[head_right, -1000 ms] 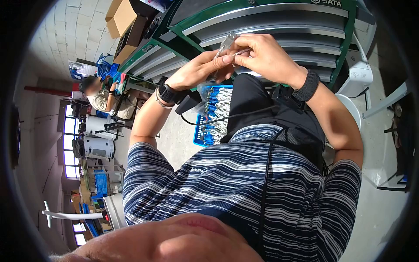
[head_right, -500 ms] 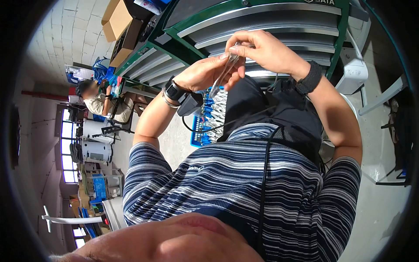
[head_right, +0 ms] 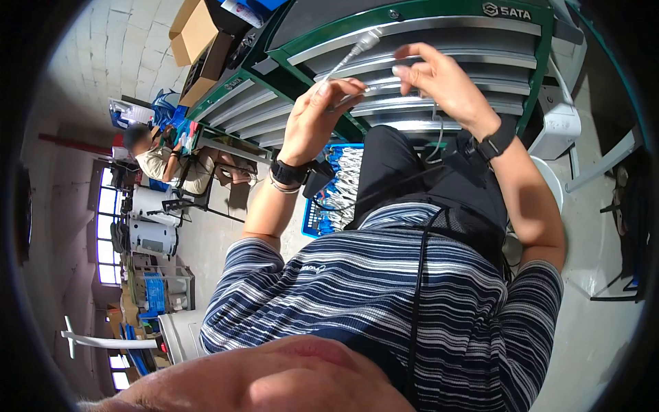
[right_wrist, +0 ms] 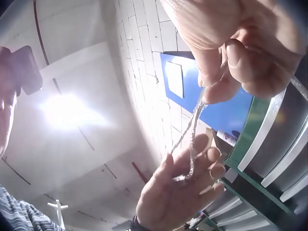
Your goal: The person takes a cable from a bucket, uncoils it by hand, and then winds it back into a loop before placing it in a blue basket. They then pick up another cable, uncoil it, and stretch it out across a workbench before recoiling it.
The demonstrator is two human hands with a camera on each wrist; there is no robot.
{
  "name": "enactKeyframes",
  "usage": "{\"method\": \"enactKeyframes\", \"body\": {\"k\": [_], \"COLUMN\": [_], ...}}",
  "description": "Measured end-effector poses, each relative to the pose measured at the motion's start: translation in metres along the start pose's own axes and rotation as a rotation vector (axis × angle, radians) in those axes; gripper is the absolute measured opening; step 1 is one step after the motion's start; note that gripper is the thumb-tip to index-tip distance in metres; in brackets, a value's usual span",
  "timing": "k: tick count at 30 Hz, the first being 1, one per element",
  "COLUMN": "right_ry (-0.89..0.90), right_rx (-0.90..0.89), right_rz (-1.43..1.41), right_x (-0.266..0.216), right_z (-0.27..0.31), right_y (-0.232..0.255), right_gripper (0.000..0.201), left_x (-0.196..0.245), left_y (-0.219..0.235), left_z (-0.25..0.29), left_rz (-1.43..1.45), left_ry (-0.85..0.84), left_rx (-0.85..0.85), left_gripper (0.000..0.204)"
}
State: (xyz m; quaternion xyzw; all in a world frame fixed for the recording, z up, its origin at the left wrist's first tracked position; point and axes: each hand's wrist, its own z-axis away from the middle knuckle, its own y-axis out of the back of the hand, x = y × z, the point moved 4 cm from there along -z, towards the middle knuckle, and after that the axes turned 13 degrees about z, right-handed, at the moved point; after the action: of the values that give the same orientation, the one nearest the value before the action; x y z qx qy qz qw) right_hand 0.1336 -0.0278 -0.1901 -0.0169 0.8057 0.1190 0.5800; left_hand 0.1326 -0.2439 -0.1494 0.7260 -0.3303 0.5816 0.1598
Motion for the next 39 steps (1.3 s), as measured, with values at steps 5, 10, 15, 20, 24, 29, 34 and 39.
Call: {"method": "enactKeyframes", "body": {"k": [5, 10, 15, 20, 24, 29, 34, 39], "right_ry": [0.018, 0.066, -0.015, -0.092, 0.035, 0.059, 0.059, 0.075], "right_rx": [-0.109, -0.091, -0.175, -0.199, -0.088, -0.039, -0.155, -0.105], "right_rz": [0.062, 0.105, -0.114, -0.302, -0.25, -0.111, -0.103, -0.109], "right_x": [0.008, -0.012, -0.003, 0.01, 0.012, 0.005, -0.002, -0.003], "right_z": [0.005, 0.014, 0.016, 0.016, 0.013, 0.015, 0.015, 0.015], "right_y": [-0.018, -0.028, -0.039, -0.045, -0.044, -0.034, -0.036, -0.034], "right_gripper": [0.023, 0.031, 0.043, 0.027, 0.026, 0.024, 0.021, 0.021], "left_x": [0.005, -0.009, -0.02, -0.028, -0.037, -0.052, -0.05, -0.054], "left_y": [0.001, 0.01, 0.001, -0.012, -0.005, -0.005, -0.022, -0.024], "left_z": [-0.008, -0.013, -0.009, -0.008, -0.008, -0.001, 0.004, 0.01], "left_rz": [0.399, 0.187, -0.056, -0.184, 0.033, 0.5, 0.427, 0.35], "left_ry": [-0.001, 0.271, 0.473, 0.61, 0.671, 0.697, 0.751, 0.747], "left_rx": [-0.014, 0.011, -0.153, -0.245, -0.218, -0.329, -0.439, -0.352], "left_gripper": [0.037, 0.037, 0.036, 0.035, 0.069, 0.095, 0.095, 0.082]}}
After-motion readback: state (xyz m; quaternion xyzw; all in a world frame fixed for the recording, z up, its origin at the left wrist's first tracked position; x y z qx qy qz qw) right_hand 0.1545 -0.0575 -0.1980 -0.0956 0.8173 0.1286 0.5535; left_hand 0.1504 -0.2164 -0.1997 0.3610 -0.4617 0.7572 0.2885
